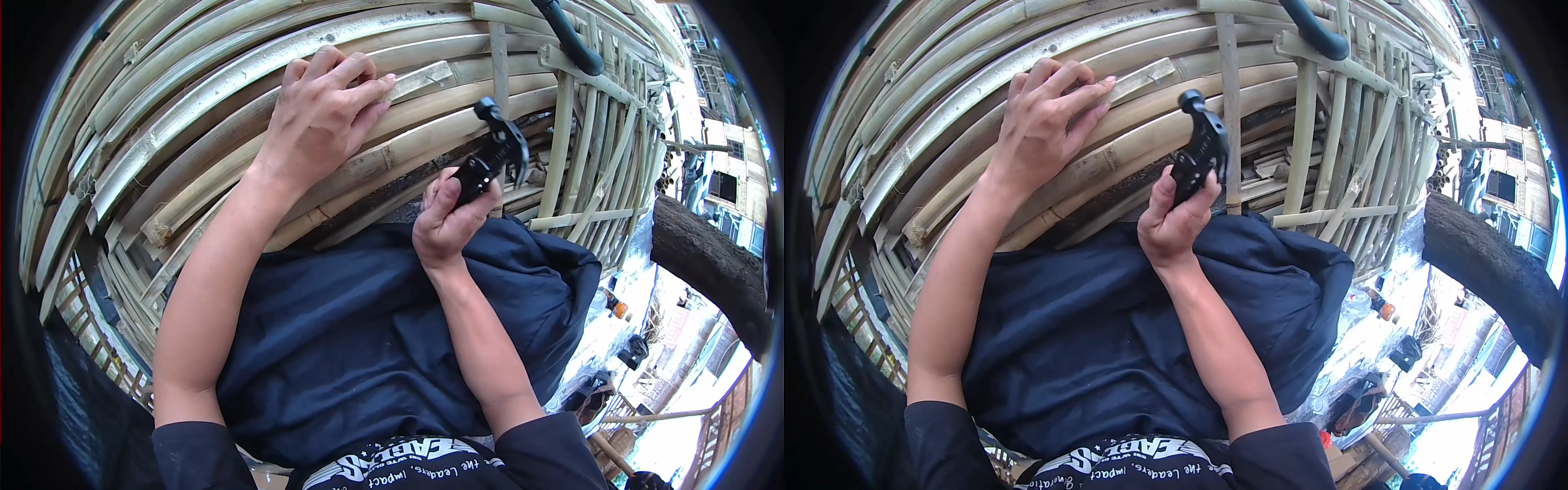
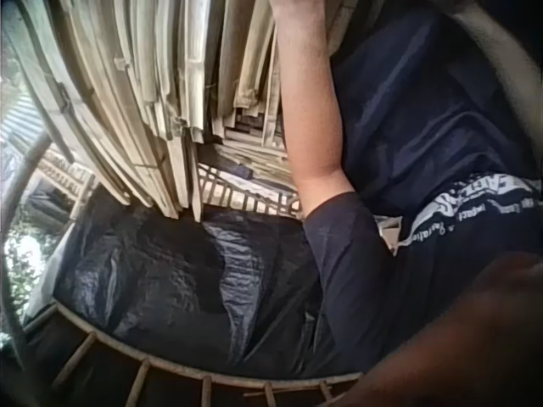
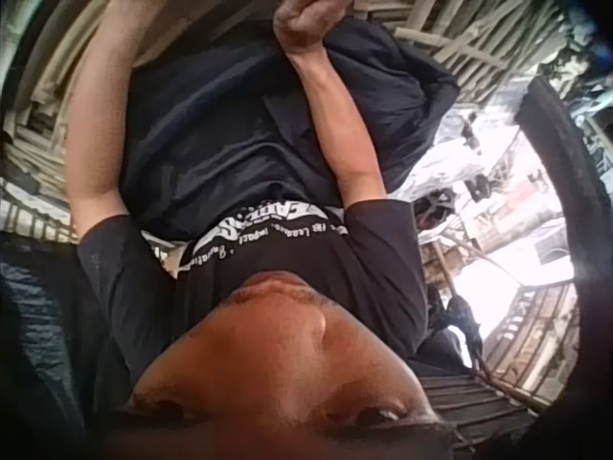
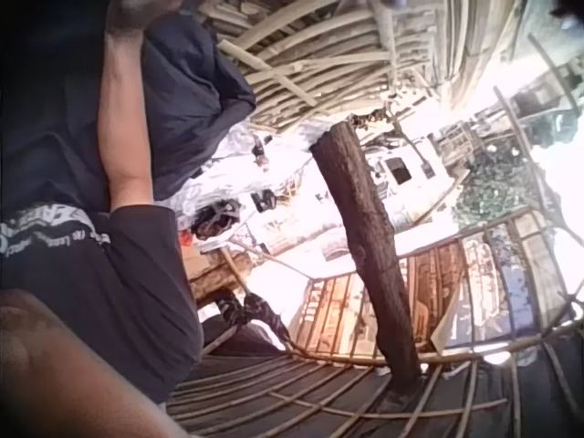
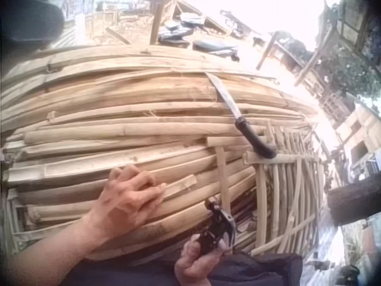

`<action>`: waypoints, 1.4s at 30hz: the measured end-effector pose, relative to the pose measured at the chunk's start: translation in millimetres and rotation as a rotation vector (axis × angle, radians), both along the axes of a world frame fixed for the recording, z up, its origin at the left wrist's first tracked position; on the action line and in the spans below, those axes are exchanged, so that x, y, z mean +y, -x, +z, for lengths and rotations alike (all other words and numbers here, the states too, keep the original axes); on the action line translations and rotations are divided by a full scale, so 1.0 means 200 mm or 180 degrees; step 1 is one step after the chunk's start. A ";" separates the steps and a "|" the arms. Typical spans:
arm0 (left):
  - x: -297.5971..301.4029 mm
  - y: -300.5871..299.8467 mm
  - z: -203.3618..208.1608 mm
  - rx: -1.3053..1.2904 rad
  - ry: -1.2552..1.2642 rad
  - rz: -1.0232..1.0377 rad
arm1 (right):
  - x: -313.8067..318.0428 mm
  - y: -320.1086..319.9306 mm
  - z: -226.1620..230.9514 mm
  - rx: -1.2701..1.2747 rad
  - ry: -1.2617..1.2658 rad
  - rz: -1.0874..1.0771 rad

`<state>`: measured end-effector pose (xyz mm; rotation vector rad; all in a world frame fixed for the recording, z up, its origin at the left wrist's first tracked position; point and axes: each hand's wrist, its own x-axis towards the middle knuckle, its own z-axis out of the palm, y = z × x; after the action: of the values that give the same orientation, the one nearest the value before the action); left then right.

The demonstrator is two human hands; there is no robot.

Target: The person hammers nails into thin bamboo strips to secure them onto a larger curved bamboo framework. The person holds a small hammer and positions nails by hand while sitting amidst a large collection of bamboo materials.

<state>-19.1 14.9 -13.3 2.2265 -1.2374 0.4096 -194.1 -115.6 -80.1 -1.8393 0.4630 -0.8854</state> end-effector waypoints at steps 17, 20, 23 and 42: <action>0.00 0.01 -0.01 -0.0050 -0.0017 0.0024 | -0.01 -0.06 0.09 0.0890 0.0734 0.0057; 0.00 0.01 -0.01 0.0056 -0.0029 0.0017 | 0.01 -0.03 0.02 0.0399 0.0038 -0.0066; 0.00 0.01 -0.01 -0.0047 -0.0001 -0.0008 | -0.01 -0.06 0.12 0.0801 0.0830 0.0126; -0.01 0.01 -0.01 -0.0102 0.0021 0.0076 | -0.02 -0.04 0.03 0.0516 0.0389 -0.0239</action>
<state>-21.0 12.4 -15.8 2.2394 -1.2250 0.4597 -187.0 -119.4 -73.8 -2.0266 0.5935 -0.8337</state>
